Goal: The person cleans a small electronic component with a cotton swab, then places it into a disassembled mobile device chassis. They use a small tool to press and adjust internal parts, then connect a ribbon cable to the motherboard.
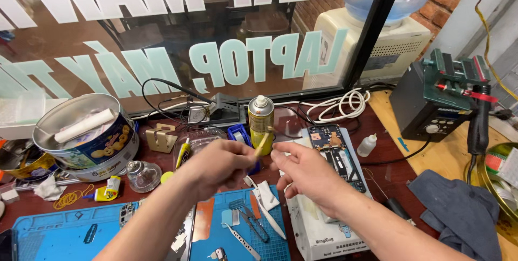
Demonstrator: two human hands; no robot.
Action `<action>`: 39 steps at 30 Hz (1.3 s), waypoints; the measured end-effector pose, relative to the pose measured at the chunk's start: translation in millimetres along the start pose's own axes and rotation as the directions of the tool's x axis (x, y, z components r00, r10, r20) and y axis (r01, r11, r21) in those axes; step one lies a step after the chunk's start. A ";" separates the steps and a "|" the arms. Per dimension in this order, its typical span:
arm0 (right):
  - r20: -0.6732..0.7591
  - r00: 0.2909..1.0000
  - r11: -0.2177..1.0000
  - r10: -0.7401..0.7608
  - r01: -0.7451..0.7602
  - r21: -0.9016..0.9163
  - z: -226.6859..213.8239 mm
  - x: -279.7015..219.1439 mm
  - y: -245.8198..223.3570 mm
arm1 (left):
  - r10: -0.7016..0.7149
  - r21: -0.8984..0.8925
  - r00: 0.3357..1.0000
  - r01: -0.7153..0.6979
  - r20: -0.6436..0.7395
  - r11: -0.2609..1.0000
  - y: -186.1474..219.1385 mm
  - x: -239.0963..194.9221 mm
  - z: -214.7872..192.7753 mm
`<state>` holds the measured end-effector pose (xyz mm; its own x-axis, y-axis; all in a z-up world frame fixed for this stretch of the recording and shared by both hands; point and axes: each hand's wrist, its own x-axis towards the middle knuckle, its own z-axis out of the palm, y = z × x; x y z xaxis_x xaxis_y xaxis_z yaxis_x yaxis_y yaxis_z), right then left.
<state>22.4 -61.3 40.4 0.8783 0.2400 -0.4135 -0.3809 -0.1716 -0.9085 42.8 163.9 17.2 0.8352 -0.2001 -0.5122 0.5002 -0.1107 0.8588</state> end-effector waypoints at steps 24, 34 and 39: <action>-0.245 0.964 0.876 -0.105 0.206 0.436 -146.9 -9.7 32.6 | 0.074 0.007 0.976 -0.074 -0.206 0.997 5.7 10.2 138.9; -0.296 0.952 0.944 -0.076 0.164 0.287 -128.1 -13.4 43.3 | 0.030 -0.063 0.924 -0.058 -0.381 0.996 -58.8 37.2 103.2; -0.296 0.952 0.962 -0.072 0.145 0.231 -119.7 -13.3 50.3 | 0.015 -0.127 0.946 -0.059 -0.324 0.990 -80.7 52.1 118.8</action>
<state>26.2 -187.5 7.3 0.9496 -0.0423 -0.3106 -0.3059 0.0906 -0.9477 18.9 46.8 -77.9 0.8717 0.1242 -0.4741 0.4748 0.0256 0.8797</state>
